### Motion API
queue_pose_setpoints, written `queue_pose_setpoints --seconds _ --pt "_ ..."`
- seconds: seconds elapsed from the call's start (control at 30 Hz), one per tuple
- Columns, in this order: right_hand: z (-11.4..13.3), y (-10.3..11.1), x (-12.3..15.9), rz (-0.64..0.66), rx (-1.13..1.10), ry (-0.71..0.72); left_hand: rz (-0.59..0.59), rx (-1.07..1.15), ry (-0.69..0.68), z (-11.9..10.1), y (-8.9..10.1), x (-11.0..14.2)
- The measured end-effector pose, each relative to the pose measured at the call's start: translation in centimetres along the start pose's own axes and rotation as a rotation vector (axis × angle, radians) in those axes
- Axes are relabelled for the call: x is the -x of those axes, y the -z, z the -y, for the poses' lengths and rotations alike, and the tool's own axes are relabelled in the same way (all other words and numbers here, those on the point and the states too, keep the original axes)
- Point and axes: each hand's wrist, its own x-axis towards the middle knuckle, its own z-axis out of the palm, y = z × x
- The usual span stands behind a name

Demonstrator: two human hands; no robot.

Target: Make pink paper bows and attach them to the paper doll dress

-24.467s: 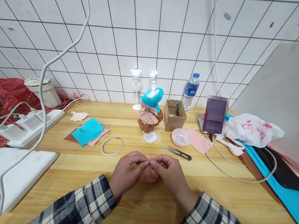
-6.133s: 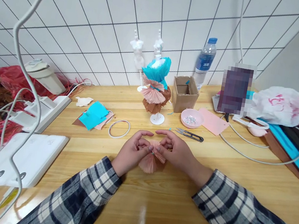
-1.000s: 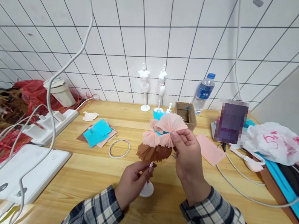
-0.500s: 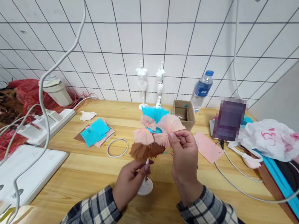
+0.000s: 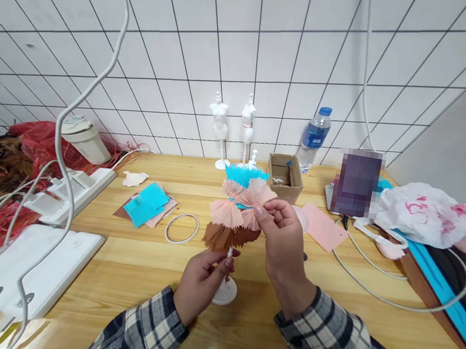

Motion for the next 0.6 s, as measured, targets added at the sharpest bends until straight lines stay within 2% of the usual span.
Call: queue_pose_setpoints --seconds 0.27,0.43,0.6 --pt "0.0 0.12 -0.15 0.024 -0.061 -0.065 -0.016 -0.104 -0.077 0.46 0.27 -0.18" --pt "0.07 0.16 -0.15 0.001 -0.009 -0.036 0.0 -0.149 -0.098 0.19 0.36 -0.16" --pt "0.64 0.03 0.06 0.044 0.001 -0.018 -0.013 -0.136 -0.092 0.0 0.48 -0.15"
